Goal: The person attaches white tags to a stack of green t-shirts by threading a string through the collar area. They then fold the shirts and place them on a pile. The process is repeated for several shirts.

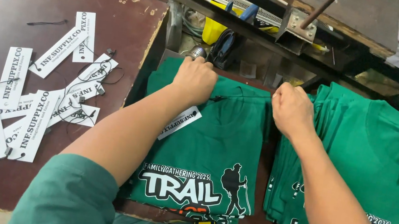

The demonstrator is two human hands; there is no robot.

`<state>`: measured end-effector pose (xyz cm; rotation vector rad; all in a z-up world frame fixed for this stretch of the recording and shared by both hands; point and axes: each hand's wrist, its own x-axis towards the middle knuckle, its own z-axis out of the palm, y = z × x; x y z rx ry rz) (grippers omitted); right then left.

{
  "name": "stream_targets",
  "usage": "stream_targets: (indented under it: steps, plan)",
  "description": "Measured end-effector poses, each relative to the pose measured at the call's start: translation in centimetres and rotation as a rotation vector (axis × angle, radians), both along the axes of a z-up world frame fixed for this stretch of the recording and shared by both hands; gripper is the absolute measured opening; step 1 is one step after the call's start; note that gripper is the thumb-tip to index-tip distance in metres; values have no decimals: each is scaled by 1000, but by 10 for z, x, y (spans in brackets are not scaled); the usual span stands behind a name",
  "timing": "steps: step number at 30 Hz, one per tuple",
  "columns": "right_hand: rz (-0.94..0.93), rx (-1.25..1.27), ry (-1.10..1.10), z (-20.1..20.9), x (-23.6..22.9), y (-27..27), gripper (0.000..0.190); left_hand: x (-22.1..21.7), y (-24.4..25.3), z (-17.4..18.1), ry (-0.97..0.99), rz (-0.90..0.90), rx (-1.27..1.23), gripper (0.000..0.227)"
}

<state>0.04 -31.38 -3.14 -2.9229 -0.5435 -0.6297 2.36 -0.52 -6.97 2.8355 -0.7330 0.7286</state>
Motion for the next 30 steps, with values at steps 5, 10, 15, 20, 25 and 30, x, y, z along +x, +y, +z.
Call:
stream_targets:
  steps: [5,10,15,20,25,30]
  plan:
    - [-1,-73,-50,2,-5,-9,13,4,-2,13,-49,57,-101,7]
    - [-69,-118,-92,-22,-4,-22,15,-7,8,21,-39,150,-101,4]
    - [-88,-8,54,-12,-13,-16,15,-4,2,22,136,97,-160,11]
    - [-158,64,212,-7,-13,-11,18,0,-11,26,323,143,58,22]
    - [-143,63,216,-5,-20,-3,18,29,-50,42,724,210,33,25]
    - [-219,-21,263,-19,-13,-17,18,27,-55,19,479,-5,-9,18]
